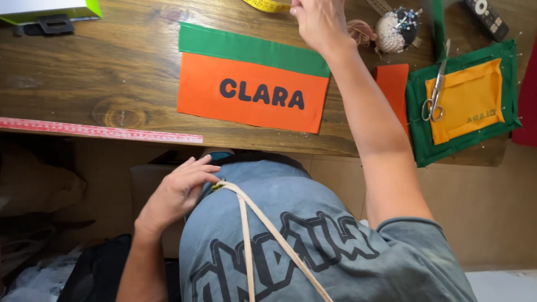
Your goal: Measuring and pinning a name tag onto a fabric panel
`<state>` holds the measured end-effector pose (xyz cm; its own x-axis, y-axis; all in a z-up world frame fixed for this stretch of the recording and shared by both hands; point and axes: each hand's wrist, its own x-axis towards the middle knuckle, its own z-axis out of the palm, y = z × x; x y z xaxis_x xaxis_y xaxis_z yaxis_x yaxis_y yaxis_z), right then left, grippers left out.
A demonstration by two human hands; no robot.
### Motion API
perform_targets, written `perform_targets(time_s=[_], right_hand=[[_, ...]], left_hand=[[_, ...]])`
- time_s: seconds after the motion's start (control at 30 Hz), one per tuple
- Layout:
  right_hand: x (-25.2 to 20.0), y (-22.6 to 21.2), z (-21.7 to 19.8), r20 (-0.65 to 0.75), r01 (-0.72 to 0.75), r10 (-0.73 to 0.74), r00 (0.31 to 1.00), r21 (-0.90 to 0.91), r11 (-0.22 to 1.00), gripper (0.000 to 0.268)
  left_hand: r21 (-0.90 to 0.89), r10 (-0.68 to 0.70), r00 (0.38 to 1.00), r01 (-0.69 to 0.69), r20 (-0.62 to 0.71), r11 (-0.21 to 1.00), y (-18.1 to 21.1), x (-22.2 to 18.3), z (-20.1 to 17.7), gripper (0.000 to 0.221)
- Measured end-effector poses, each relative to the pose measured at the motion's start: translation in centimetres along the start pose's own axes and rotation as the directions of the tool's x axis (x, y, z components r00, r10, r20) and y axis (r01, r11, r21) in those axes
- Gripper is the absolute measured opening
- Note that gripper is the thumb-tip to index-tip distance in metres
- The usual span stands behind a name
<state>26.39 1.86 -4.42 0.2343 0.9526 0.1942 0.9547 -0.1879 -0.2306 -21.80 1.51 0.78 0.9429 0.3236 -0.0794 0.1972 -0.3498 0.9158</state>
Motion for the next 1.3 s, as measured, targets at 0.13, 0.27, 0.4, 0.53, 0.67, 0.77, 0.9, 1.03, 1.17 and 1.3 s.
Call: perform_targets(time_s=[0.13, 0.27, 0.4, 0.53, 0.67, 0.77, 0.9, 1.03, 1.17, 1.3], right_hand=[[-1.6, -6.8, -4.9, -0.039, 0.236, -0.237, 0.971, -0.018, 0.972, 0.011], [-3.4, -13.3, -7.7, -0.073, 0.516, -0.511, 0.856, 0.168, 0.840, 0.025], [-4.7, -14.2, -12.6, -0.066, 0.270, -0.271, 0.960, 0.460, 0.846, 0.009], [-9.2, -8.2, -13.9, -0.059, 0.081, -0.058, 0.997, 0.574, 0.815, 0.024], [-13.7, -4.4, -15.6, -0.088, -0.159, 0.237, 0.968, 0.517, 0.841, 0.022], [-16.4, -3.8, -16.4, 0.010, -0.320, 0.374, 0.927, 0.539, 0.779, 0.018], [-18.3, -4.8, -16.7, 0.254, -0.546, 0.486, 0.836, 0.464, 0.697, 0.012], [-18.2, -6.4, -12.5, 0.321, -0.536, 0.430, 0.844, 0.540, 0.649, 0.018], [-16.0, -10.9, -8.2, 0.297, -0.354, 0.214, 0.931, 0.577, 0.736, 0.020], [-14.6, -15.2, -3.3, 0.297, -0.153, -0.070, 0.952, 0.663, 0.733, 0.017]], left_hand=[[0.127, 0.125, 0.988, -0.113, -0.094, 0.985, 2.8, 5.6, -4.2, 0.021], [0.396, 0.432, 0.895, -0.359, -0.111, 0.845, 3.9, 16.1, -5.8, 0.075], [0.504, 0.680, 0.733, -0.590, 0.006, 0.631, 1.7, 23.0, -6.4, 0.025], [0.462, 0.752, 0.659, -0.675, 0.026, 0.576, -1.7, 23.9, -11.3, 0.018], [0.932, 0.750, 0.662, -0.267, -0.008, 0.246, -6.7, 23.3, -15.3, 0.041], [0.918, 0.665, 0.746, -0.281, 0.025, 0.281, -7.4, 21.8, -17.7, 0.043], [0.953, 0.568, 0.822, -0.202, 0.041, 0.224, -10.1, 19.7, -19.5, 0.050], [0.881, 0.476, 0.879, -0.252, 0.036, 0.400, -11.6, 17.4, -20.4, 0.045], [0.956, 0.413, 0.911, -0.110, -0.012, 0.270, -9.4, 15.6, -19.5, 0.035], [0.837, 0.409, 0.897, -0.351, 0.170, 0.421, -0.6, 18.5, -10.7, 0.068]])
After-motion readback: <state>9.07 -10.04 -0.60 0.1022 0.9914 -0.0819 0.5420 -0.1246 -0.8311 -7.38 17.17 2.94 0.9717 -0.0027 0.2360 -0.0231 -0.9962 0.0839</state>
